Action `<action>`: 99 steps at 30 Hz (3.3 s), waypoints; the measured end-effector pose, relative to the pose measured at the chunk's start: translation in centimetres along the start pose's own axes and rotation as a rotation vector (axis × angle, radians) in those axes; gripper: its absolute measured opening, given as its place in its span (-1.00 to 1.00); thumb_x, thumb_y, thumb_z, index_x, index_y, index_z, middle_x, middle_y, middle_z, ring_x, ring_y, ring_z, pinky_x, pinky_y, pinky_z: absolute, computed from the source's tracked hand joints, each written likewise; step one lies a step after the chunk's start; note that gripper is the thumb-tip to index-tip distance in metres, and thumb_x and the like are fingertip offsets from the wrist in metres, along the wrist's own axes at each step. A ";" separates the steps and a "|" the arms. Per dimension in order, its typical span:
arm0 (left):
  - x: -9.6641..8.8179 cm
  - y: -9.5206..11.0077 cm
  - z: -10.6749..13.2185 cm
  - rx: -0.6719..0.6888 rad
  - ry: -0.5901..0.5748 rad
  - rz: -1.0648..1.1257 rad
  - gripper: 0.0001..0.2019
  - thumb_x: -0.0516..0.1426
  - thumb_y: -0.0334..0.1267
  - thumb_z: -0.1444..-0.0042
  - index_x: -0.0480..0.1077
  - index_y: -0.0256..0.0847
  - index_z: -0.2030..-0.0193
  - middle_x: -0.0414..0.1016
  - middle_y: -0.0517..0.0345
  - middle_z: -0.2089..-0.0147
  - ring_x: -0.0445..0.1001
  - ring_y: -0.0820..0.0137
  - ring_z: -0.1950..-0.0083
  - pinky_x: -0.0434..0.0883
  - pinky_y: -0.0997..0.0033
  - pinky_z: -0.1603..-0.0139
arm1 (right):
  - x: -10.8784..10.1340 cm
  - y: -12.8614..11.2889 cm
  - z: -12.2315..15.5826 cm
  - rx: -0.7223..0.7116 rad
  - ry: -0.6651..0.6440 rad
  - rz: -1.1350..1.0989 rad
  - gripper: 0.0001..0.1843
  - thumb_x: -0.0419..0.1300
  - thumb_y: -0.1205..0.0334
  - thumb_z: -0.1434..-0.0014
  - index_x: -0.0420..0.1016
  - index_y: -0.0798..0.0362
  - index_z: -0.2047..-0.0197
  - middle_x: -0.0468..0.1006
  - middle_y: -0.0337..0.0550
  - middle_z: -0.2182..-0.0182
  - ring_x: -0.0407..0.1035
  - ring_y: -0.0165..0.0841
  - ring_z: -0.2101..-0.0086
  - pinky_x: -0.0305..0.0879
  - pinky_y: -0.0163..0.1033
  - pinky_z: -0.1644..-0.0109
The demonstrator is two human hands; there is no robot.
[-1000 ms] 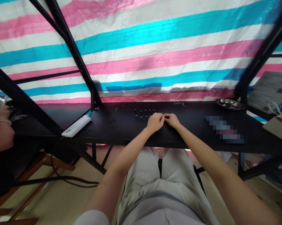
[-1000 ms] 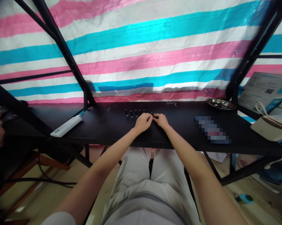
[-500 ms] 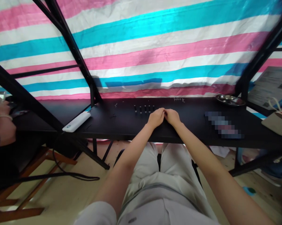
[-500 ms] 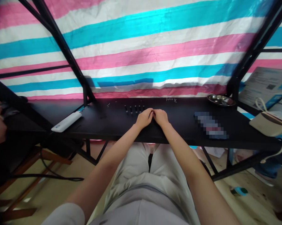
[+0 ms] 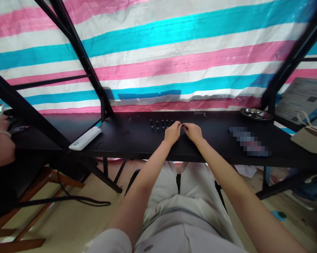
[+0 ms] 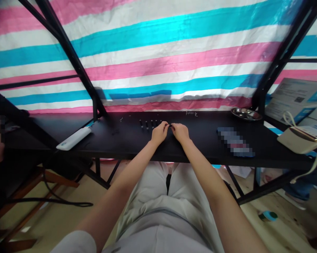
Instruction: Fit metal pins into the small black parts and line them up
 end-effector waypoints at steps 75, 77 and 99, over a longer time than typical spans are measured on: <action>0.6 1.5 0.2 0.115 -0.051 -0.013 -0.78 -0.14 -0.24 -0.28 0.21 -0.17 0.01 0.48 0.08 0.13 0.50 0.37 0.25 0.34 0.47 0.28 | -1.4 2.5 0.2 0.270 0.351 -0.800 -0.38 -0.19 -0.22 -0.20 0.14 0.01 0.71 0.24 -0.24 0.76 0.16 -0.42 0.65 0.07 -0.28 0.51; 0.5 1.5 0.2 0.106 -0.062 -0.029 -0.77 -0.17 -0.23 -0.29 0.21 -0.17 0.03 0.47 0.09 0.16 0.49 0.37 0.27 0.33 0.46 0.29 | -1.5 2.3 0.2 0.263 0.347 -0.787 -0.38 -0.19 -0.23 -0.19 0.13 0.01 0.71 0.24 -0.23 0.75 0.16 -0.42 0.64 0.07 -0.29 0.51; 0.0 0.4 -0.1 0.017 0.068 -0.068 -0.66 -0.24 -0.18 -0.30 0.28 -0.21 0.28 0.43 0.08 0.40 0.45 0.37 0.37 0.28 0.46 0.34 | -2.4 0.5 0.5 0.133 0.354 -0.623 -0.43 -0.23 -0.20 -0.21 -0.03 0.00 0.67 0.04 -0.33 0.72 -0.04 -0.48 0.62 -0.08 -0.28 0.48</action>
Point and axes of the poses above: each hand's wrist, its own z-axis away from the middle knuckle, its own x-axis out of the palm, y = z × x, the point moved 6 cm from there along -z, towards the middle knuckle
